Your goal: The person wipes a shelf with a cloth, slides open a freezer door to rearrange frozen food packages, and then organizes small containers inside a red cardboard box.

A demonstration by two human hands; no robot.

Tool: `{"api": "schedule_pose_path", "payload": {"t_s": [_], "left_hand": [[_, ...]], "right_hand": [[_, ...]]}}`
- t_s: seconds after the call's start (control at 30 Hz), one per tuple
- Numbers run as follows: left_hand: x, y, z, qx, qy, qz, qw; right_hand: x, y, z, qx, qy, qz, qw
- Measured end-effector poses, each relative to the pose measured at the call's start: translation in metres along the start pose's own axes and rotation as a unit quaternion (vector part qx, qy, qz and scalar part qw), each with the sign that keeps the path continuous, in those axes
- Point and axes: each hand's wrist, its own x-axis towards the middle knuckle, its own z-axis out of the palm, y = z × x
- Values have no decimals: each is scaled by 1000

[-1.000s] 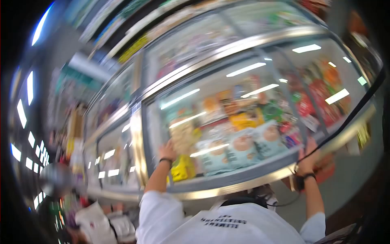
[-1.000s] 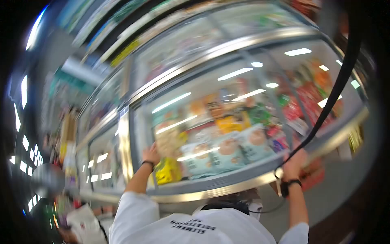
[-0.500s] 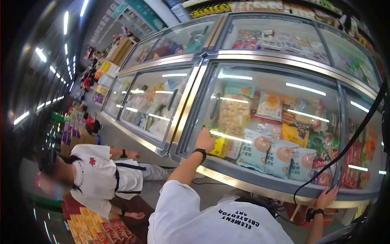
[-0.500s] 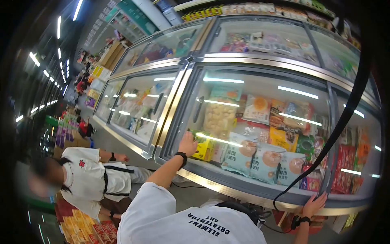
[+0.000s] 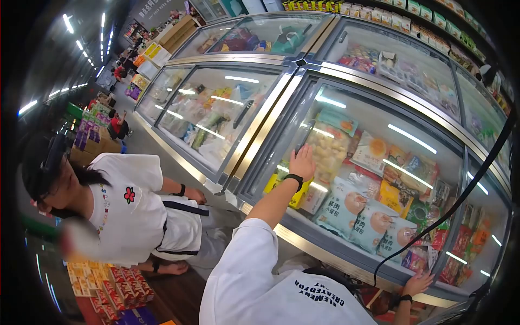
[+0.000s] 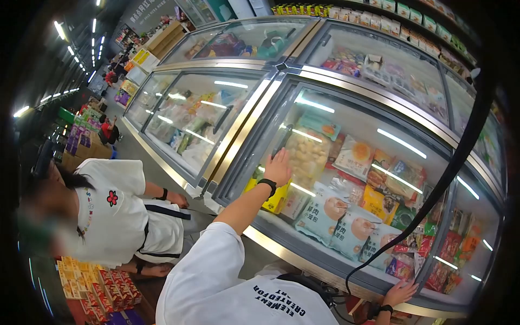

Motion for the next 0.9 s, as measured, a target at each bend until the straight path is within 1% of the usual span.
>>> {"api": "schedule_pose_path", "payload": {"t_s": [0.07, 0.1, 0.2, 0.27, 0.37, 0.43, 0.47, 0.53, 0.6, 0.63, 0.7, 0.73, 0.8, 0.83, 0.87, 0.9], "left_hand": [[-4, -5, 6, -67, 53, 5, 996], [-2, -4, 3, -70, 51, 6, 996], [-3, -7, -6, -82, 20, -10, 996], [3, -13, -14, -69, -2, -23, 997], [7, -25, -17, -65, -10, -34, 997], [12, -37, -11, -73, -4, -40, 997], [15, -43, -10, -76, -10, -49, 996], [24, -49, -8, -86, -12, -51, 995], [23, -45, -1, -94, -6, -90, 991], [19, -43, -6, -94, -7, -87, 992], [20, -37, -24, -94, -67, -115, 987], [9, -36, -31, -129, -86, -123, 980], [-25, -37, -13, -142, -73, -103, 982], [-69, -29, -20, -174, -25, -84, 981], [-123, -19, -14, -208, 11, -65, 976], [-157, -17, 17, -152, 118, -31, 981]], "right_hand": [[1, 11, 11, 4, 15, -8, 1000], [3, 11, 12, 14, 32, -19, 999], [4, 16, 10, 17, 23, -28, 999], [3, 11, 2, 23, 28, -23, 999], [1, 10, -6, 45, 41, -19, 998], [0, 9, -12, 77, 55, -56, 994], [-1, 7, -14, 72, 54, -59, 994], [-5, 0, -27, 67, 52, -50, 995], [-5, 0, -18, 63, 34, -34, 997], [-6, -1, -17, 61, 33, -31, 997], [-7, -6, -24, 57, 27, -29, 998], [-6, -7, -22, 74, 32, -24, 997], [-14, -11, -28, 59, 44, -27, 997], [-11, -14, -27, 55, 58, -32, 996], [-7, -8, -11, 43, 72, -46, 995], [-4, -6, -3, 50, 76, -51, 995]]}}
